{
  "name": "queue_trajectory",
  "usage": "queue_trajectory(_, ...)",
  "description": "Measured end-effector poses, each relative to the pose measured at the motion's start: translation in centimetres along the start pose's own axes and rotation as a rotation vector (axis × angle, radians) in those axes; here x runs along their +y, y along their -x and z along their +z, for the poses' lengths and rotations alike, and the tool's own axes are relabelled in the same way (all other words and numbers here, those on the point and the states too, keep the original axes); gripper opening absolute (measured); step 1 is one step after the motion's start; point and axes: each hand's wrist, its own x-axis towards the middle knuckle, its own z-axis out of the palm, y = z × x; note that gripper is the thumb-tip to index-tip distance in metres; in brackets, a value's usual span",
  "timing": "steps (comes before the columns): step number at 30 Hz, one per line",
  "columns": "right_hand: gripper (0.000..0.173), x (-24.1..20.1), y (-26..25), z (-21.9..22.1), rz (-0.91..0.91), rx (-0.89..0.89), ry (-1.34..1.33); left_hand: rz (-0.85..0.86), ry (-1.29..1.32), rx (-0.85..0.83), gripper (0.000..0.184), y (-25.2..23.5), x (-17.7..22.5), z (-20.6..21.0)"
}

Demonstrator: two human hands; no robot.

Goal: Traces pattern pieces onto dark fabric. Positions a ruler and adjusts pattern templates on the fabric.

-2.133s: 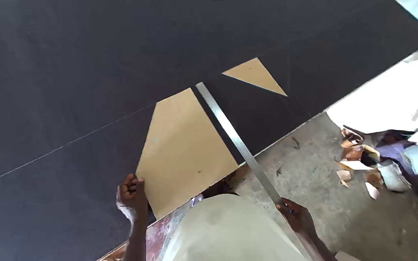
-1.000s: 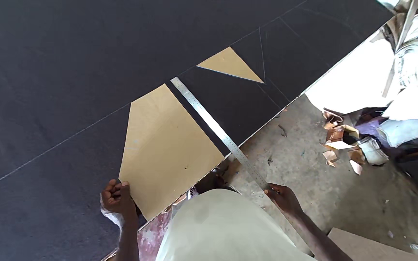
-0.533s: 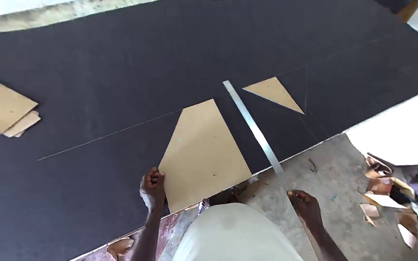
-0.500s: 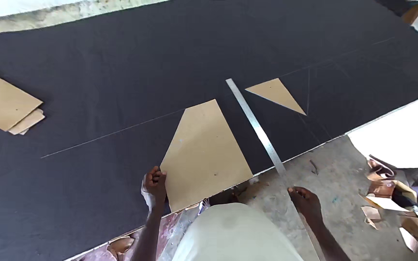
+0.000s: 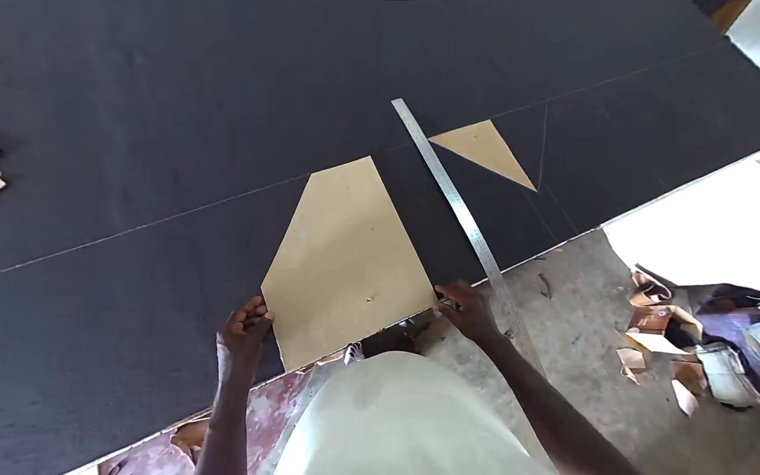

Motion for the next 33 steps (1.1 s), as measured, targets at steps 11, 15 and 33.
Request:
queue_trajectory(11, 0.028, 1.3, -0.6, 1.0, -0.022, -0.002, -0.008, -0.047, -0.023, -0.047, 0.04, -0.6, 0.3, -0.3)
queue_trajectory(15, 0.027, 1.0, -0.5, 1.0, -0.032, 0.018, -0.015, -0.052, 0.003, -0.04, 0.039, -1.0, 0.2, -0.2)
queue_trajectory(33, 0.03, 2.5, 0.2, 1.9, 0.01, -0.01, -0.062, -0.085, -0.061, -0.006, 0.04, -0.9, 0.7, 0.2)
